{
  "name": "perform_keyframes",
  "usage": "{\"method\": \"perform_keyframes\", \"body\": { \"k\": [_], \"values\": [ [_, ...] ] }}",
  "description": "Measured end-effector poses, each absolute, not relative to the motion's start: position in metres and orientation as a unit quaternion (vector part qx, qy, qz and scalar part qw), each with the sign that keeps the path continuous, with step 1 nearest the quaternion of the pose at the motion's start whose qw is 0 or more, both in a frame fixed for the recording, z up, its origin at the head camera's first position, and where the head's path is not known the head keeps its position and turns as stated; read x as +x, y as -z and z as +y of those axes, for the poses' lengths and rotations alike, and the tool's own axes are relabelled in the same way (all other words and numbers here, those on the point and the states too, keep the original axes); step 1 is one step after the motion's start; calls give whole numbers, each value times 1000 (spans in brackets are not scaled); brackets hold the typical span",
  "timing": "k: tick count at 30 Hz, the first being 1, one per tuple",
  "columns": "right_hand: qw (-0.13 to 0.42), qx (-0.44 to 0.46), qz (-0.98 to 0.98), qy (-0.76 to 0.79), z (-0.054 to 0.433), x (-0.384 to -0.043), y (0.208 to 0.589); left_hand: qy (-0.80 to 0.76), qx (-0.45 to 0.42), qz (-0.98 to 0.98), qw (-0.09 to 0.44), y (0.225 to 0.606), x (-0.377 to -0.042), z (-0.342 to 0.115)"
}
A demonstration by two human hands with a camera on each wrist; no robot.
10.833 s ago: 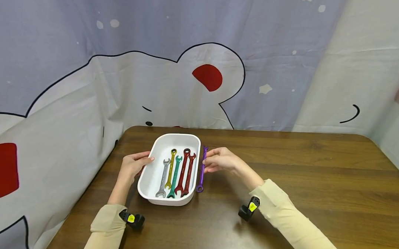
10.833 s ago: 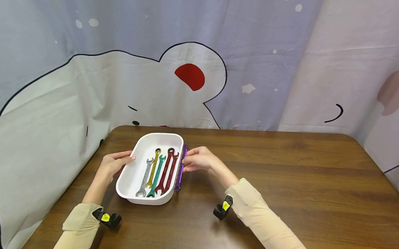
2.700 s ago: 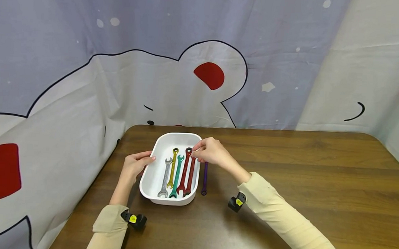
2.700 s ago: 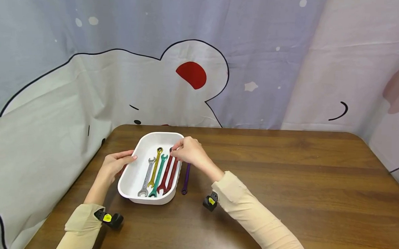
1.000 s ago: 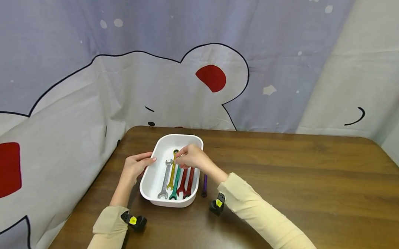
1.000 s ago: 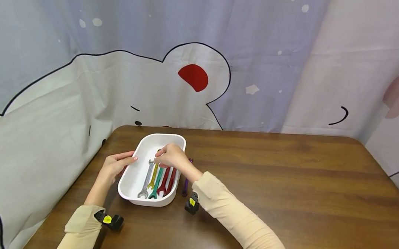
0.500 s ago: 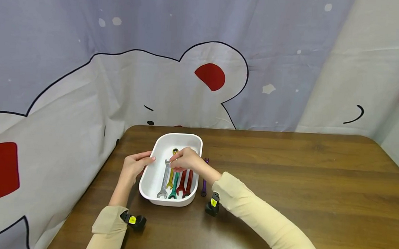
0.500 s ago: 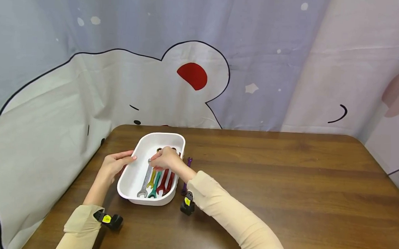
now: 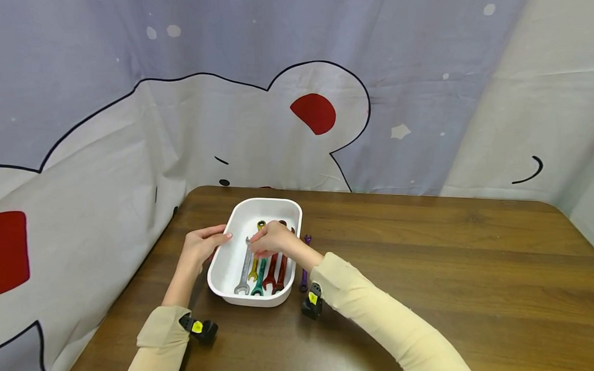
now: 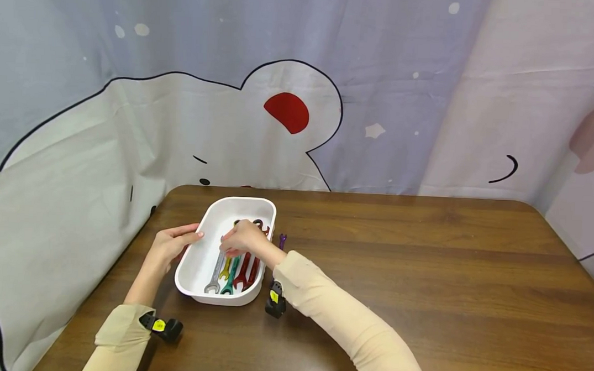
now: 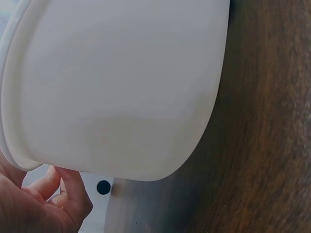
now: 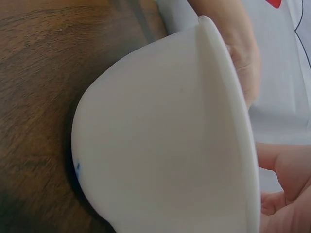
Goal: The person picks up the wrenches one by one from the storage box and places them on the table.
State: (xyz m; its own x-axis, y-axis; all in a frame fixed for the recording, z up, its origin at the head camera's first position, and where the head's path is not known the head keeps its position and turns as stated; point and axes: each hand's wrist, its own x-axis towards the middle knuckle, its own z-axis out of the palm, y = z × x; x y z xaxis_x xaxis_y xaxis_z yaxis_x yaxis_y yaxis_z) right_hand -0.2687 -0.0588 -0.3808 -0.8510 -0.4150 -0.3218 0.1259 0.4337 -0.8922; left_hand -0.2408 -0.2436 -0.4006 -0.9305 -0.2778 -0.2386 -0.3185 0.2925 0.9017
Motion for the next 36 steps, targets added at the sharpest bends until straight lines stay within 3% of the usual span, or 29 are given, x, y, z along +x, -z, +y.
{"method": "perform_keyframes", "body": {
  "k": [18,36],
  "values": [
    [316,-75,791,518,-65,-273,385,-563,-184,805,19,401,-243,-242],
    [321,-77,796,507,-68,-273,389,-564,-188,804,19,402,-242,-245]
  ]
}}
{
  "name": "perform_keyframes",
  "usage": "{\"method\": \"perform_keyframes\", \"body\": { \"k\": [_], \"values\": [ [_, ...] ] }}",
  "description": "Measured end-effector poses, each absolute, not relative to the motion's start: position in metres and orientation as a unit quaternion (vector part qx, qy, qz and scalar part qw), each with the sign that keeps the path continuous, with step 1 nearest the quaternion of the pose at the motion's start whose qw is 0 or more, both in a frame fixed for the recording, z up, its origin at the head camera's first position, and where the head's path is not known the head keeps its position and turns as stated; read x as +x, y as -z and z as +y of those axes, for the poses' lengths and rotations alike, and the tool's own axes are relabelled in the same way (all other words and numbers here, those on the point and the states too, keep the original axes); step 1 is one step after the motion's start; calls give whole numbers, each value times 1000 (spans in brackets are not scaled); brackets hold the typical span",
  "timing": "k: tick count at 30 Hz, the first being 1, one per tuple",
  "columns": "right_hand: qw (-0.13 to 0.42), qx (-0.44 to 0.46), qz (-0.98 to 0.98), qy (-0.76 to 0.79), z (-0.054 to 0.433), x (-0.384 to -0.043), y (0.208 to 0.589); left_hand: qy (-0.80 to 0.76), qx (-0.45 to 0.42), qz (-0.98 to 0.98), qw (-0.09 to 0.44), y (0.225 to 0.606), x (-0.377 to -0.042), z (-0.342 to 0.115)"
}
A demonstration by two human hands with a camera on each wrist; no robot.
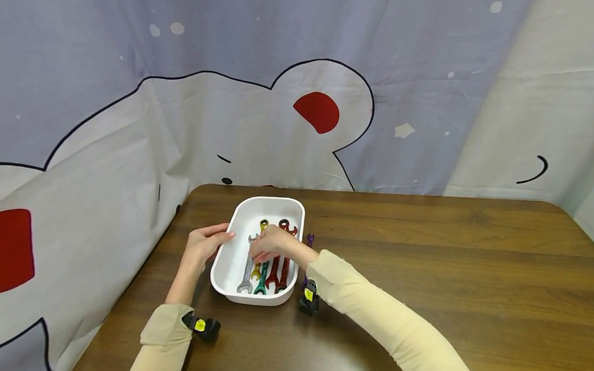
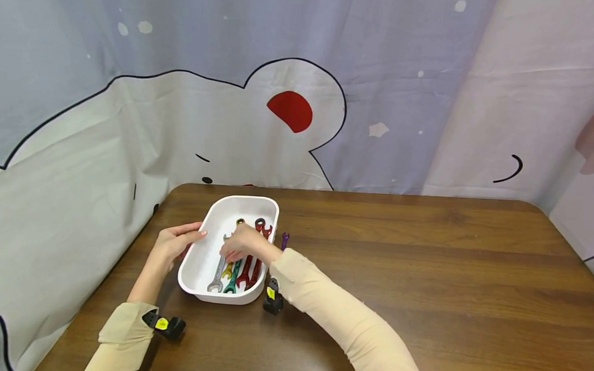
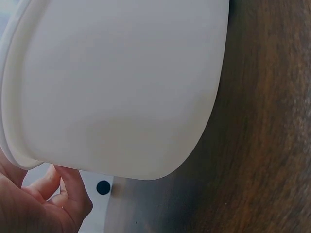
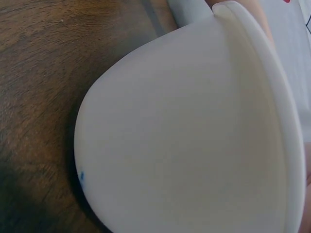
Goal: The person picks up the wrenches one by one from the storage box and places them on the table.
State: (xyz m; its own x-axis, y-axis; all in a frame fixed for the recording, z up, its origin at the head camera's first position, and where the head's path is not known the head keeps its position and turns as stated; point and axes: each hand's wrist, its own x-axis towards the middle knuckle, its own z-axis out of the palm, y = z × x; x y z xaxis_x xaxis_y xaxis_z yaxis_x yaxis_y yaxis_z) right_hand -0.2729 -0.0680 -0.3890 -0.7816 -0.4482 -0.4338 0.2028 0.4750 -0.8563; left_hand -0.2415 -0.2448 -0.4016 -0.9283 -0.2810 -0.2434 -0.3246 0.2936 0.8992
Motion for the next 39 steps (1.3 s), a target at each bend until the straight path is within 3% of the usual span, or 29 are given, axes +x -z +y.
{"method": "perform_keyframes", "body": {
  "k": [26,39],
  "values": [
    [285,-79,839,457,-81,-268,390,-569,-184,801,21,399,-241,-245],
    [217,-110,903,354,-89,-273,400,-566,-186,803,23,400,-241,-245]
  ]
}}
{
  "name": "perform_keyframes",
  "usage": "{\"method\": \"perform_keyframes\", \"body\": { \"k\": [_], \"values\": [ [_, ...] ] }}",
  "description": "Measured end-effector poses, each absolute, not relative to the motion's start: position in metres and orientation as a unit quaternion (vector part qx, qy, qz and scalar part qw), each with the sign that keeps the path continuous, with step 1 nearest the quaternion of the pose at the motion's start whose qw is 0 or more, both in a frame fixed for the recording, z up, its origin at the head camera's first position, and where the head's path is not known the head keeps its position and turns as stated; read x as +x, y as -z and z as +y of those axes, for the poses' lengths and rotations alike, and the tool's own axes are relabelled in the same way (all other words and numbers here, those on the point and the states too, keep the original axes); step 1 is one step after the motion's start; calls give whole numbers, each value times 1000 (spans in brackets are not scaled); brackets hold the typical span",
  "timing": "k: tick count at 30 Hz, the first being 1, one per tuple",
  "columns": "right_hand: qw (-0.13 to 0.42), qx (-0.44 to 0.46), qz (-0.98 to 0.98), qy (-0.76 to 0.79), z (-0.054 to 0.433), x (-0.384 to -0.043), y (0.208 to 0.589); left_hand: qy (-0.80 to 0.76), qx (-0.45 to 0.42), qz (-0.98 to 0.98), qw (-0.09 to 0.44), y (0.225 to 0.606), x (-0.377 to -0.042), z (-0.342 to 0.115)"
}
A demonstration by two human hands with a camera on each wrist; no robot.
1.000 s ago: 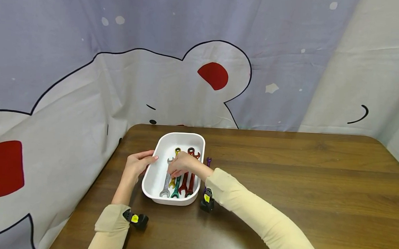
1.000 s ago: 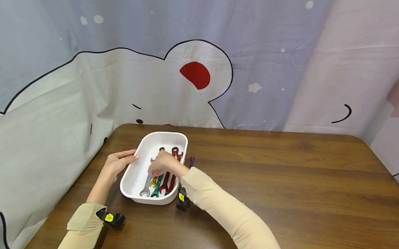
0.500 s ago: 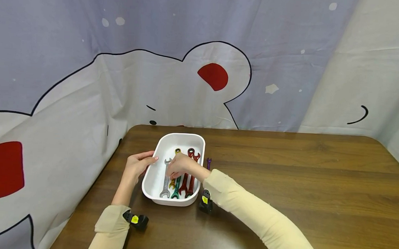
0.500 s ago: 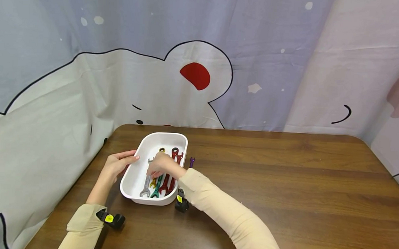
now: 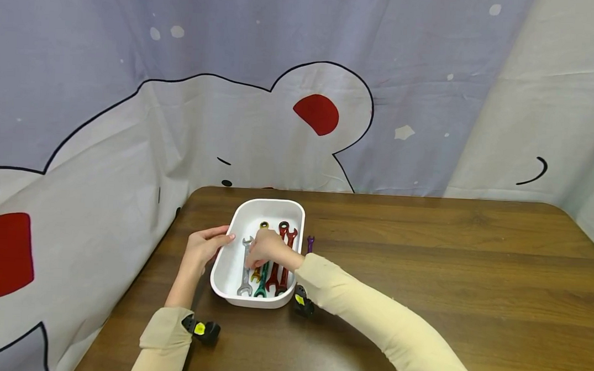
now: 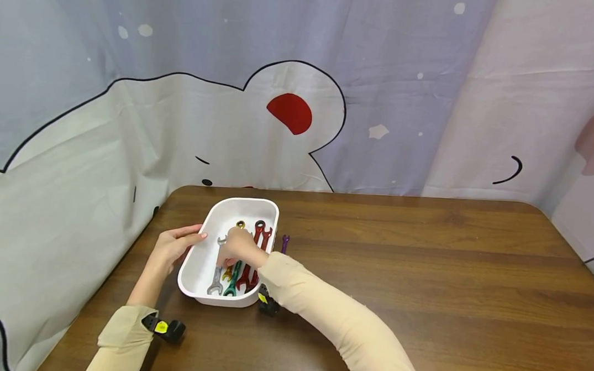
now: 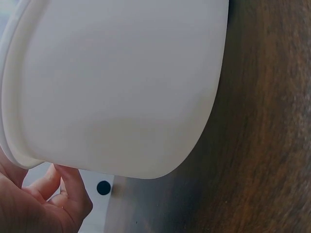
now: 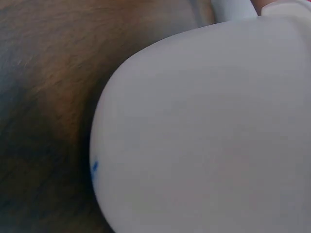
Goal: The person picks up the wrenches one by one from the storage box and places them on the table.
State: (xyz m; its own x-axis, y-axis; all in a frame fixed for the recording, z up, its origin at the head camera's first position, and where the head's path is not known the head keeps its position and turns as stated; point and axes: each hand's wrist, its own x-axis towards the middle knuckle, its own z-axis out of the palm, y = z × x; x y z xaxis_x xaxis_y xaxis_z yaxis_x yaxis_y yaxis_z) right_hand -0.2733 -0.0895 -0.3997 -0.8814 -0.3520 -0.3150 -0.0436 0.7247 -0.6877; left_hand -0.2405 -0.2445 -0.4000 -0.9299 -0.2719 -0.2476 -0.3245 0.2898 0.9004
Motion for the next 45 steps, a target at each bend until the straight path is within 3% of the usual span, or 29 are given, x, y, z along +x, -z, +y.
{"method": "perform_keyframes", "body": {
  "k": [21,33,45],
  "values": [
    [200,-65,911,355,-102,-271,405,-582,-179,793,21,400,-240,-244],
    [188,-84,899,386,-101,-268,403,-567,-178,804,19,401,-240,-244],
    [173,-101,928,315,-103,-270,405,-578,-179,796,17,400,-241,-245]
  ]
}}
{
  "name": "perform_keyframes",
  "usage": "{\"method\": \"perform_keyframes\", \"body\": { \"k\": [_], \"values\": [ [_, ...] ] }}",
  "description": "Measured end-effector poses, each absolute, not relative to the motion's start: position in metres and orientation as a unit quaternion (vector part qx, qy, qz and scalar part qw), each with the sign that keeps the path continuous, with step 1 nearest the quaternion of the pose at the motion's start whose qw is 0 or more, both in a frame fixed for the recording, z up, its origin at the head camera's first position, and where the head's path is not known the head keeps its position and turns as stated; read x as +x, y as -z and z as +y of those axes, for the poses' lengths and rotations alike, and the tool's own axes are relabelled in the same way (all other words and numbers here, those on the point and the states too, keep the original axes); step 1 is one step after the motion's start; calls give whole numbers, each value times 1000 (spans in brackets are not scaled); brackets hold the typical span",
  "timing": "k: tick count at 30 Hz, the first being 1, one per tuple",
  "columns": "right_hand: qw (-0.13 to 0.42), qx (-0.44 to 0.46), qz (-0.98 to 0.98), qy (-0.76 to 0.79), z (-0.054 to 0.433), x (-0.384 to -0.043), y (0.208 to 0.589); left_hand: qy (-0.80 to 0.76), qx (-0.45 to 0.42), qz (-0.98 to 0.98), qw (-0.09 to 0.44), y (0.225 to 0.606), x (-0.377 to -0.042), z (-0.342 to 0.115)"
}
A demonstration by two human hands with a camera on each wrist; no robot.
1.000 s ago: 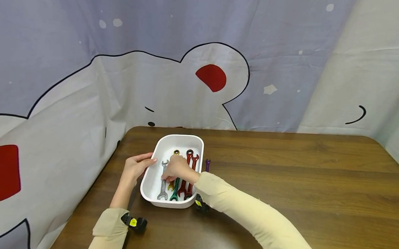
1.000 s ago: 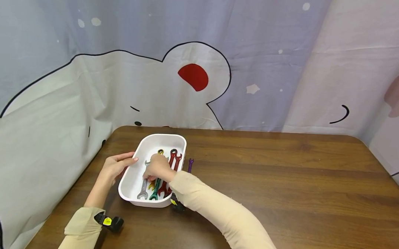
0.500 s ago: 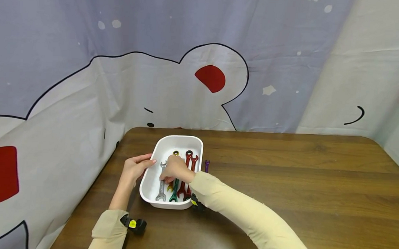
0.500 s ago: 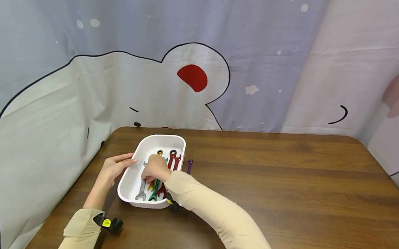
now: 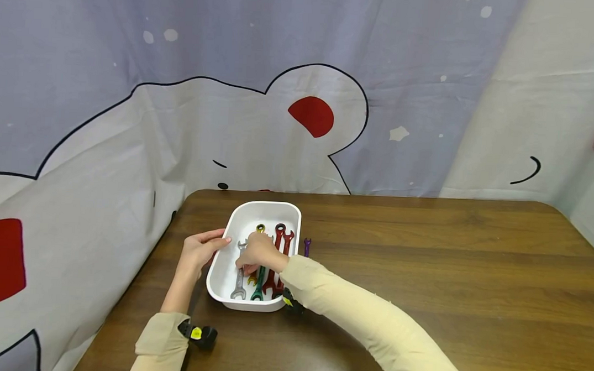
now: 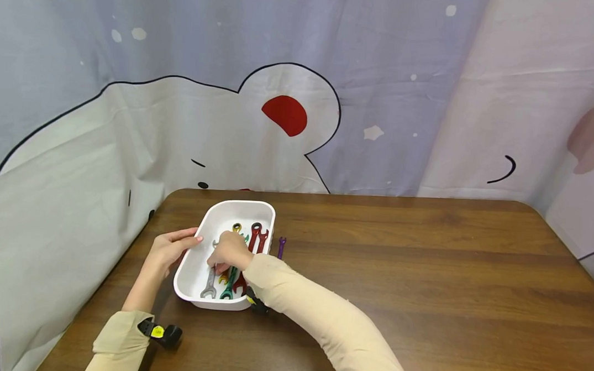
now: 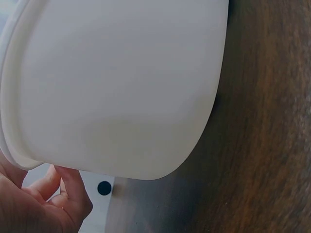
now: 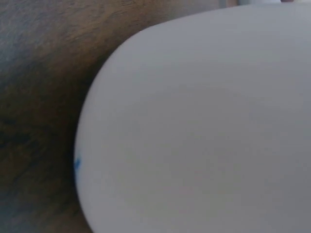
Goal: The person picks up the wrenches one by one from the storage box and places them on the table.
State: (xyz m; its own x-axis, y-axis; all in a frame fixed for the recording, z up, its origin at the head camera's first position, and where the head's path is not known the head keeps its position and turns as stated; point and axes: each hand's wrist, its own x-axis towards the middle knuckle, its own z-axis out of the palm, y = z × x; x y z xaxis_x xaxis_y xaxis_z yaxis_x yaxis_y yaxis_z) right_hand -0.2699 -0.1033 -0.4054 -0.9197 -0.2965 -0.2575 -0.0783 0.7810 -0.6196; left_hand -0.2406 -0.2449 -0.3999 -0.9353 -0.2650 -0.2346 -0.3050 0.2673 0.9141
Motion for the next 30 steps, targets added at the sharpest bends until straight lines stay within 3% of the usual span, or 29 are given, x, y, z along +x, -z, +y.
{"method": "perform_keyframes", "body": {
  "k": [30],
  "values": [
    [226,-49,901,368,-104,-274,408,-576,-180,797,18,398,-241,-245]
  ]
}}
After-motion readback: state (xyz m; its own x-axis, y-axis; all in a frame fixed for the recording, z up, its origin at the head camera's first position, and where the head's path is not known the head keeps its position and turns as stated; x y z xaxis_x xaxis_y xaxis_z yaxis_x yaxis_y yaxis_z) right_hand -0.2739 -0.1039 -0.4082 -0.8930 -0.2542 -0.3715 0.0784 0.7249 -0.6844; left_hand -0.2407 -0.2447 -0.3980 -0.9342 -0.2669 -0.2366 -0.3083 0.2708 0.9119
